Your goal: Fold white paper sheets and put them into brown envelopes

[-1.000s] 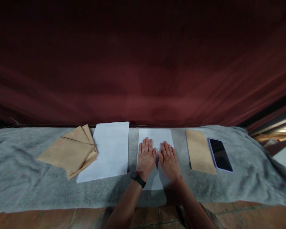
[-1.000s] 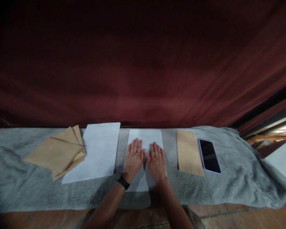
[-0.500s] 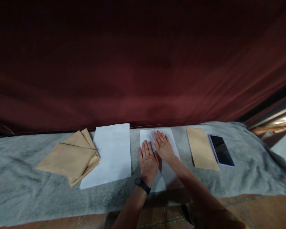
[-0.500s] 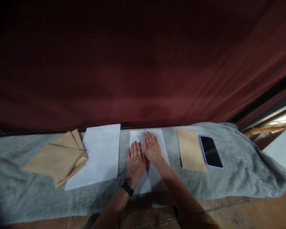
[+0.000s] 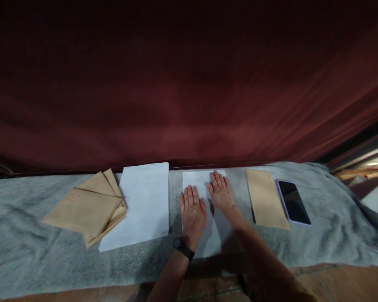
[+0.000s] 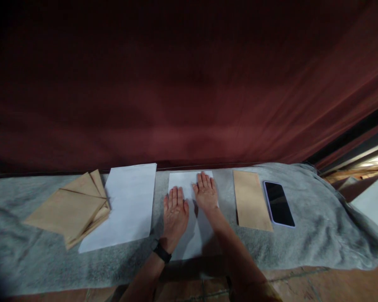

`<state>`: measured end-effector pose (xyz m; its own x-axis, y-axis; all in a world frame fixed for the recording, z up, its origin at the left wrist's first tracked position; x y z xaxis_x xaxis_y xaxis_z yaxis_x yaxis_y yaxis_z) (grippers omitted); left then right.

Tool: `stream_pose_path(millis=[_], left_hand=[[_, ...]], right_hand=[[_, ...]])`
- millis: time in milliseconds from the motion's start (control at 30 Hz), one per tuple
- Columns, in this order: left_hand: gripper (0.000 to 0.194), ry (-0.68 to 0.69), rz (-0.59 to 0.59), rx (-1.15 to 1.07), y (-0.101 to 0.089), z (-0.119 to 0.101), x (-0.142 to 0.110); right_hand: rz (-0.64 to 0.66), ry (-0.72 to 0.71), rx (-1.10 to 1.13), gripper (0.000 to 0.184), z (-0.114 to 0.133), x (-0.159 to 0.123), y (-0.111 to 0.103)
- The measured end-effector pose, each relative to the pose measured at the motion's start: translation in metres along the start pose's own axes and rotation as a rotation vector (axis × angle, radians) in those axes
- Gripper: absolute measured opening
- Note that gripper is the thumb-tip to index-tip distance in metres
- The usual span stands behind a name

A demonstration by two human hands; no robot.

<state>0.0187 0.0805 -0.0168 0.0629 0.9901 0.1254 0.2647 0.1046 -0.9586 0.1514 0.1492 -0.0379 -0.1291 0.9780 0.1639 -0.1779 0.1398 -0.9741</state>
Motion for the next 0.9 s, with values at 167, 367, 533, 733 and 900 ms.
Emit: stream_pose_path(millis=[167,367,533,733,900], left_hand=[[0.057,0.119,0.045,-0.019,0.003,-0.008,0.039],[0.055,0.144,0.152,0.042,0.018,-0.008,0.082],[0.060,0.048,0.084,0.086,0.021,0.015,0.074],[0.061,-0.032,0.037,0.083,0.011,0.034,0.067],[0.059,-0.031,-0.012,0.068,-0.003,0.030,0.030]], right_hand=[[0.062,-0.028,0.067,0.057,0.006,0.009,-0.003],[0.133,-0.079,0.073,0.055,0.005,0.020,0.001],[0.063,0.003,0.032,0.058,-0.017,0.007,0.004],[0.023,0.102,0.033,0.059,-0.036,-0.006,-0.009],[-0.051,0.156,0.097,0.057,-0.020,-0.048,-0.029]])
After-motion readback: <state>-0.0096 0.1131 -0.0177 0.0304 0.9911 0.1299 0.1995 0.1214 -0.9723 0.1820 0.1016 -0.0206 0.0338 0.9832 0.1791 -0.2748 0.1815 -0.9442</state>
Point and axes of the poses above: each hand's wrist, its own x-axis towards the middle knuckle, its own y-axis out of the palm, z = x × y, the point moved 6 cm from there along x, towards the middle knuckle, and after that the axes turned 10 degrees about z, right-handed, at the moved point
